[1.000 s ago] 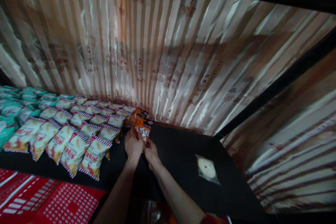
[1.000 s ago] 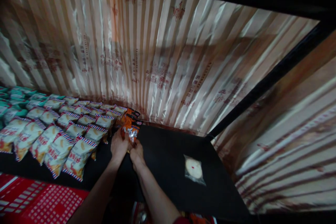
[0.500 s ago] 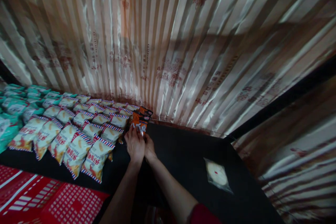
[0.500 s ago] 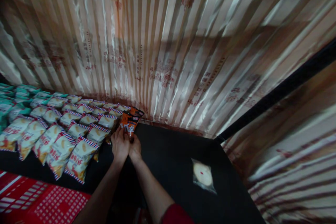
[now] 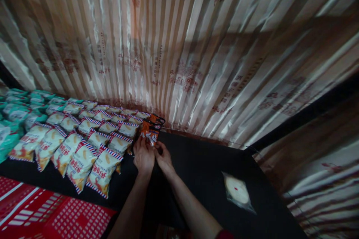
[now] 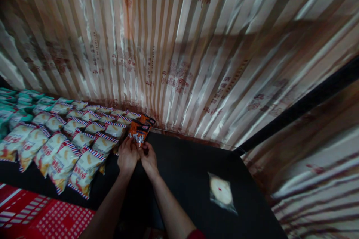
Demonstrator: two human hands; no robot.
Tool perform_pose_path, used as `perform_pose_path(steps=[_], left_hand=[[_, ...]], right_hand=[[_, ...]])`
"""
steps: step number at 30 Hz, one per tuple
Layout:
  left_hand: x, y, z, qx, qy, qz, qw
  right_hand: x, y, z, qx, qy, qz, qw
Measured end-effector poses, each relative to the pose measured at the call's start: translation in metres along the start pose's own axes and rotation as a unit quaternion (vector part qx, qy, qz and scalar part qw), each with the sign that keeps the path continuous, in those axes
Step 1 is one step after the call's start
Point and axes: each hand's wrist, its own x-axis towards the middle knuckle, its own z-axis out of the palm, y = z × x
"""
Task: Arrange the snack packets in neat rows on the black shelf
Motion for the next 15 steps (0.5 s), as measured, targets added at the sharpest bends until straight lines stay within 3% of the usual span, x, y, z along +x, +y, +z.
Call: perform_pose_path(steps=[3,6,15], left_hand=[[0.001,0.000,0.001,0.011,0.007,-0.001,1.000],[0.001,0.002,0.001,0.030,0.009,-0.006,0.999],[0.001,0.002,0.000,0.054,0.008,-0.001,0.999]], right_hand=[[0.013,0.008,-0.009,0.079,0.033,0.035,0.996],[0.029,0.007,-0.011,0.086,0.052,0.064,0.993],[0.065,0.003,0.001,-0.054,0.009,0.069,0.996]])
